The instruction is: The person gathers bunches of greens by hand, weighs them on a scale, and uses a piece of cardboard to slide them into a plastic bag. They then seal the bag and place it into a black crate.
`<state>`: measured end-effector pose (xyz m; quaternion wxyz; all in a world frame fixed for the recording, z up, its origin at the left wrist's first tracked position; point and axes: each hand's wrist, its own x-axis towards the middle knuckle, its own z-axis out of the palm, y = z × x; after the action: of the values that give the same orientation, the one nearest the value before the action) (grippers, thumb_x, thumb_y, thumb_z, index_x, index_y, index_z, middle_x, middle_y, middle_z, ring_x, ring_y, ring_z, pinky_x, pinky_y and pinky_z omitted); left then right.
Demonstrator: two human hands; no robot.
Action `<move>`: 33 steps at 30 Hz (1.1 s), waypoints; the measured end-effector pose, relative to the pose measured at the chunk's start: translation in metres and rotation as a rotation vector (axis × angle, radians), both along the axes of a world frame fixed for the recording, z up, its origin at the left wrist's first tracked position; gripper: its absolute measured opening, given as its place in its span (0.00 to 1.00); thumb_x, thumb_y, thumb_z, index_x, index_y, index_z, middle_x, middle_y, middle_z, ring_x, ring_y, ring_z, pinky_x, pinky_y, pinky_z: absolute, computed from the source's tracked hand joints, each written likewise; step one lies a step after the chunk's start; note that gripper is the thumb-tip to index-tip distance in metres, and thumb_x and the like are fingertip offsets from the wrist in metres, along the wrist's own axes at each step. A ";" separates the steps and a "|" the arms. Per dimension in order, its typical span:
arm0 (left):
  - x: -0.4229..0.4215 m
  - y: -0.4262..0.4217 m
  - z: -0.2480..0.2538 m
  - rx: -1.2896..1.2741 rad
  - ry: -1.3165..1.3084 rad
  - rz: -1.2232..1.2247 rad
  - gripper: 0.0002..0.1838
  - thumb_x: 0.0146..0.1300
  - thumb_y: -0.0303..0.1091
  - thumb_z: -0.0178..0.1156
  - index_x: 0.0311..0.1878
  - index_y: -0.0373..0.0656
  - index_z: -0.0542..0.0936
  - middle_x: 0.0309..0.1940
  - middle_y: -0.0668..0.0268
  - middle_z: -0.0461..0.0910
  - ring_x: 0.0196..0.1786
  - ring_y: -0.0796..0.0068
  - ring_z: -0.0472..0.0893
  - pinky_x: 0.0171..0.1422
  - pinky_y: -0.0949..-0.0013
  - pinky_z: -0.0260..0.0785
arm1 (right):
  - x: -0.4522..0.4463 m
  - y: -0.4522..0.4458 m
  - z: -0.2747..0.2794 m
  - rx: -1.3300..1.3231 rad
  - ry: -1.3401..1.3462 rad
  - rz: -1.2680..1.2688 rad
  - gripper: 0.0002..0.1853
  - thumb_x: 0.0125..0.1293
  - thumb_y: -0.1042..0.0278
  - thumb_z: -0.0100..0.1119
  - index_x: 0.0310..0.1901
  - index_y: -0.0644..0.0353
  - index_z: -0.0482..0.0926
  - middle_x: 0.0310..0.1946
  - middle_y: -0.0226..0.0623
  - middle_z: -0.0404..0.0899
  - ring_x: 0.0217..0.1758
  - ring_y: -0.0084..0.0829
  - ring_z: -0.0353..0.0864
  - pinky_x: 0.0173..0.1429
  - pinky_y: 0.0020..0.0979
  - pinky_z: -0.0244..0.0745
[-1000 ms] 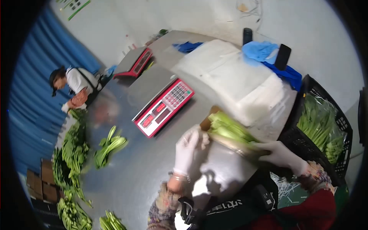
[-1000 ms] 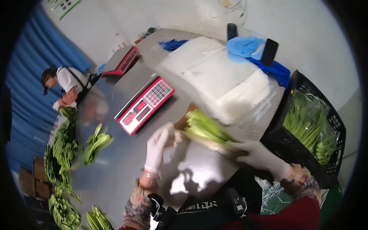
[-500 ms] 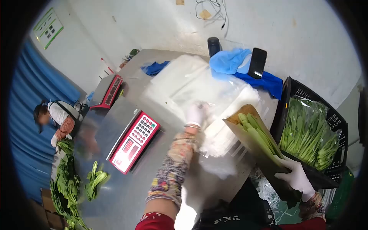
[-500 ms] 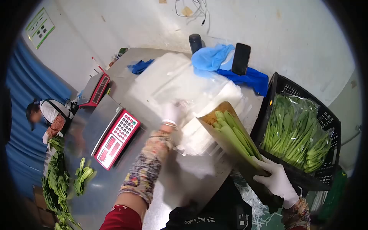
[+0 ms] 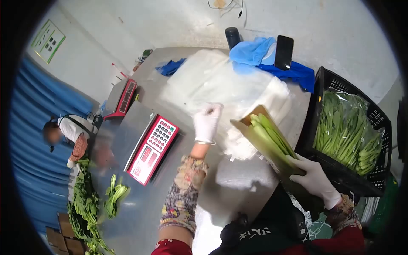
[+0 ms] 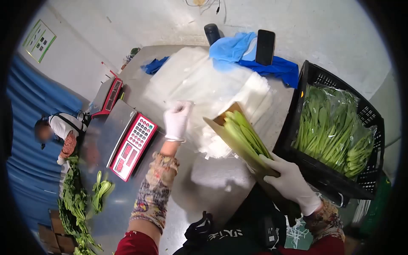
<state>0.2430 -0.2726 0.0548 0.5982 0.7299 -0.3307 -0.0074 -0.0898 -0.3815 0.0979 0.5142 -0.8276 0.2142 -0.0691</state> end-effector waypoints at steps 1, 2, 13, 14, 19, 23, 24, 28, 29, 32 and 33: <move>-0.004 0.003 0.016 -0.051 -0.098 0.048 0.04 0.57 0.27 0.61 0.31 0.37 0.83 0.31 0.59 0.82 0.33 0.67 0.78 0.42 0.69 0.70 | 0.001 0.004 0.002 -0.042 0.034 -0.008 0.32 0.50 0.81 0.61 0.61 0.57 0.71 0.64 0.46 0.66 0.63 0.40 0.72 0.64 0.28 0.66; -0.006 0.009 0.031 -0.098 -0.193 0.100 0.04 0.58 0.26 0.60 0.31 0.36 0.82 0.31 0.60 0.81 0.33 0.69 0.77 0.43 0.70 0.70 | 0.001 0.008 0.006 -0.055 0.023 -0.019 0.31 0.50 0.81 0.61 0.60 0.57 0.71 0.64 0.46 0.66 0.63 0.40 0.72 0.63 0.28 0.67; -0.195 0.046 0.066 0.799 -0.789 -1.158 0.11 0.56 0.37 0.59 0.40 0.43 0.78 0.44 0.62 0.76 0.56 0.64 0.73 0.65 0.55 0.63 | -0.008 0.052 -0.004 -0.059 -0.012 -0.040 0.29 0.53 0.81 0.60 0.59 0.58 0.72 0.62 0.48 0.69 0.60 0.39 0.75 0.60 0.28 0.70; -0.199 0.065 0.055 0.216 -0.818 -0.964 0.19 0.57 0.42 0.61 0.46 0.39 0.78 0.46 0.61 0.76 0.56 0.58 0.73 0.66 0.55 0.61 | -0.010 0.053 -0.009 0.000 0.017 -0.051 0.29 0.53 0.81 0.60 0.60 0.58 0.72 0.62 0.48 0.69 0.60 0.39 0.76 0.60 0.28 0.70; -0.165 0.123 0.030 -0.456 0.064 0.032 0.29 0.63 0.38 0.57 0.66 0.41 0.63 0.64 0.56 0.64 0.66 0.62 0.65 0.70 0.57 0.56 | -0.024 0.071 -0.011 -0.124 -0.161 0.082 0.32 0.50 0.84 0.63 0.60 0.58 0.73 0.65 0.48 0.65 0.63 0.35 0.73 0.60 0.27 0.70; -0.190 0.131 -0.037 -0.620 0.943 -0.101 0.30 0.71 0.43 0.49 0.71 0.45 0.53 0.66 0.60 0.61 0.69 0.64 0.60 0.74 0.60 0.50 | -0.002 0.100 -0.008 0.020 -0.190 0.208 0.29 0.50 0.82 0.64 0.58 0.60 0.74 0.65 0.53 0.65 0.64 0.37 0.71 0.61 0.27 0.68; -0.225 0.130 -0.042 -0.487 1.036 -0.044 0.28 0.72 0.42 0.47 0.71 0.46 0.54 0.65 0.61 0.62 0.69 0.64 0.61 0.74 0.62 0.51 | 0.007 0.105 -0.015 -0.019 -0.216 0.255 0.28 0.51 0.82 0.64 0.58 0.61 0.74 0.64 0.53 0.65 0.65 0.38 0.71 0.62 0.28 0.68; -0.242 0.174 -0.065 -0.673 0.931 -0.430 0.28 0.70 0.46 0.49 0.67 0.41 0.60 0.63 0.58 0.65 0.67 0.63 0.65 0.70 0.58 0.59 | 0.027 0.127 -0.016 -0.084 -0.254 0.410 0.24 0.54 0.79 0.64 0.55 0.60 0.77 0.61 0.55 0.68 0.63 0.40 0.72 0.61 0.29 0.68; -0.234 0.192 -0.067 -0.722 0.964 -0.474 0.30 0.70 0.49 0.49 0.66 0.38 0.60 0.63 0.56 0.65 0.66 0.62 0.65 0.69 0.56 0.60 | 0.031 0.133 -0.014 -0.110 -0.274 0.466 0.23 0.54 0.78 0.65 0.55 0.59 0.77 0.61 0.55 0.69 0.62 0.40 0.73 0.61 0.29 0.69; -0.239 0.215 -0.077 -0.792 0.967 -0.284 0.28 0.67 0.45 0.55 0.62 0.34 0.63 0.55 0.55 0.72 0.58 0.67 0.72 0.63 0.65 0.67 | 0.055 0.164 -0.013 -0.174 -0.235 0.572 0.23 0.55 0.72 0.66 0.55 0.54 0.78 0.60 0.51 0.71 0.60 0.41 0.75 0.60 0.31 0.71; -0.257 0.219 -0.081 -0.532 0.644 -0.155 0.27 0.68 0.44 0.54 0.61 0.33 0.64 0.55 0.56 0.72 0.58 0.69 0.72 0.62 0.67 0.66 | 0.070 0.177 -0.006 -0.138 -0.196 0.607 0.23 0.55 0.72 0.65 0.55 0.55 0.78 0.61 0.51 0.70 0.62 0.41 0.73 0.62 0.32 0.69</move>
<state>-0.0136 -0.0533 -0.0262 0.8361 0.4836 -0.1711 -0.1945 -0.0200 -0.2040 0.0919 0.4723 -0.8760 -0.0977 -0.0063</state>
